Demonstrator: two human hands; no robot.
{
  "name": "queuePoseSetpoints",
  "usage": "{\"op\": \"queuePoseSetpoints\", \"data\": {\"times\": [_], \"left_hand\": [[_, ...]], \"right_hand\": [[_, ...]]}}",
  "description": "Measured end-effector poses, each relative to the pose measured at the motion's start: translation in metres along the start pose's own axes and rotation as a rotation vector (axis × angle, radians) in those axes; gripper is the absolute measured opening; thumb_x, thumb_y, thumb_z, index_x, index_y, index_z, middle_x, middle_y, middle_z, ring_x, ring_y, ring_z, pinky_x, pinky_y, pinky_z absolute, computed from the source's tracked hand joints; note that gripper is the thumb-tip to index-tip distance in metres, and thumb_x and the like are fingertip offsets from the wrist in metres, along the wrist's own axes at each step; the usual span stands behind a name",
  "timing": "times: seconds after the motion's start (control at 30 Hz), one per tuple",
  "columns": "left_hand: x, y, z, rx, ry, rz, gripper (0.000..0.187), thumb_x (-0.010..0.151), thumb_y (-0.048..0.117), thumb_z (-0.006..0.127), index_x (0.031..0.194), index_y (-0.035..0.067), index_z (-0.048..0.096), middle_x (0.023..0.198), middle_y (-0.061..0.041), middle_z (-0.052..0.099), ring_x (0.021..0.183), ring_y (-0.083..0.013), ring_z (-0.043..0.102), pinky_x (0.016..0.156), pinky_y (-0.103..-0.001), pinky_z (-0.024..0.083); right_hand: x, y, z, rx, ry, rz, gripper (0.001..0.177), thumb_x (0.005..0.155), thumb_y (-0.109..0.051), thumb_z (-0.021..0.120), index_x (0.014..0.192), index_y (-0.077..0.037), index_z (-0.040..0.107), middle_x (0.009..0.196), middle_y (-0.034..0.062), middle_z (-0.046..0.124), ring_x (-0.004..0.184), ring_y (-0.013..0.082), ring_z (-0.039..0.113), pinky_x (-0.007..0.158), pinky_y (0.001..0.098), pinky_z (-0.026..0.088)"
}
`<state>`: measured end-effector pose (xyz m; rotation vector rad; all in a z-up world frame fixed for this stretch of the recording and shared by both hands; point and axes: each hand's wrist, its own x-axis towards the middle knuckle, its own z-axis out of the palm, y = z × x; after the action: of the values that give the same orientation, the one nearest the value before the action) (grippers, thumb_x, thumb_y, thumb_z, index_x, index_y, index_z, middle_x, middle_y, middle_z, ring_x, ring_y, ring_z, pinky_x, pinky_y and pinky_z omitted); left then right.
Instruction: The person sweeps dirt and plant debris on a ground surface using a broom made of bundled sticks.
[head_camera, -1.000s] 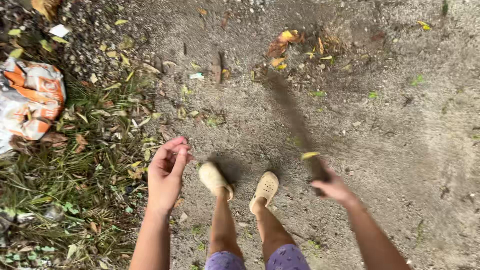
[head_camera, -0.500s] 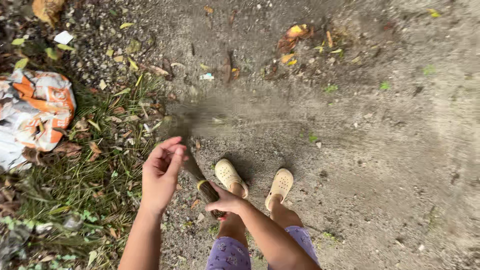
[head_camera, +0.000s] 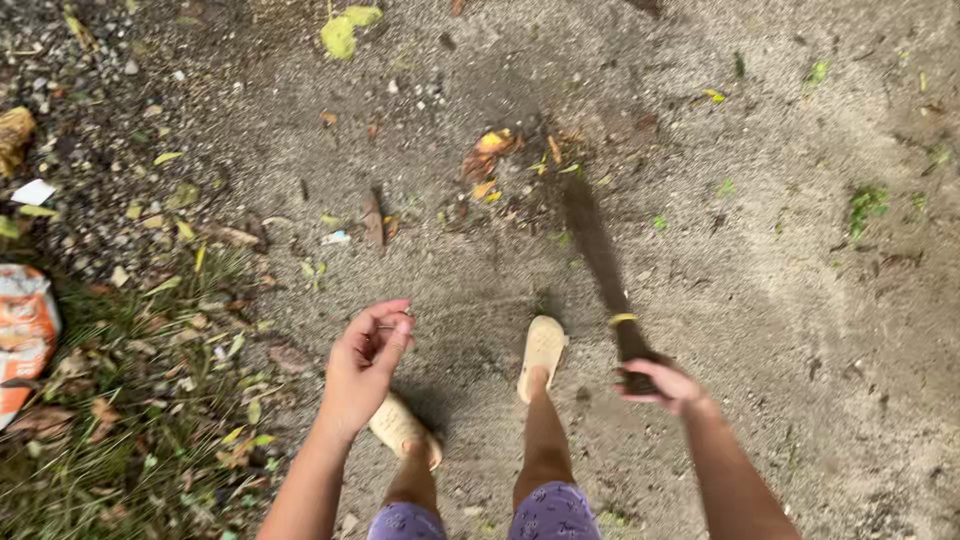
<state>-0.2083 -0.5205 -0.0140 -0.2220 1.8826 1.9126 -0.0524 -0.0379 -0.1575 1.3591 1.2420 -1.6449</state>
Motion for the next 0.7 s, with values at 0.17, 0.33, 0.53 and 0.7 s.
{"op": "queuePoseSetpoints", "data": {"times": [0.17,0.33,0.53,0.7], "left_hand": [[0.042,-0.001,0.088,-0.084,0.03,0.003,0.032,0.098,0.007,0.063,0.13,0.004,0.063,0.107,-0.002,0.069,0.095,-0.0094,0.066,0.085,-0.024,0.055],[0.071,-0.004,0.143,-0.056,0.123,-0.095,0.033,0.097,0.007,0.063,0.13,0.005,0.063,0.104,-0.005,0.071,0.091,-0.011,0.068,0.081,-0.025,0.054],[0.087,-0.001,0.165,-0.159,0.184,-0.094,0.033,0.098,0.006,0.062,0.13,0.002,0.062,0.109,-0.005,0.069,0.093,-0.0116,0.067,0.086,-0.027,0.055],[0.098,0.013,0.173,-0.157,0.205,-0.084,0.031,0.098,0.006,0.061,0.129,0.001,0.061,0.109,-0.006,0.07,0.097,-0.0109,0.068,0.09,-0.027,0.055]], "right_hand": [[0.052,-0.071,-0.11,-0.064,0.314,-0.096,0.057,0.086,-0.014,0.066,0.139,-0.007,0.045,0.102,0.0183,0.064,0.081,0.0291,0.069,0.067,0.0407,0.064],[0.136,-0.058,0.003,0.05,0.218,0.141,0.042,0.087,-0.021,0.073,0.122,-0.008,0.053,0.102,0.013,0.062,0.077,0.0229,0.066,0.064,0.0353,0.06],[0.077,-0.005,0.17,-0.463,-0.436,0.113,0.074,0.084,-0.007,0.071,0.146,-0.009,0.03,0.075,0.01,0.062,0.045,0.0141,0.056,0.036,0.0253,0.044],[0.046,-0.051,0.078,-0.384,-0.595,-0.157,0.104,0.078,-0.005,0.077,0.162,-0.025,0.018,0.107,0.0095,0.07,0.086,0.0151,0.071,0.068,0.027,0.059]]}}
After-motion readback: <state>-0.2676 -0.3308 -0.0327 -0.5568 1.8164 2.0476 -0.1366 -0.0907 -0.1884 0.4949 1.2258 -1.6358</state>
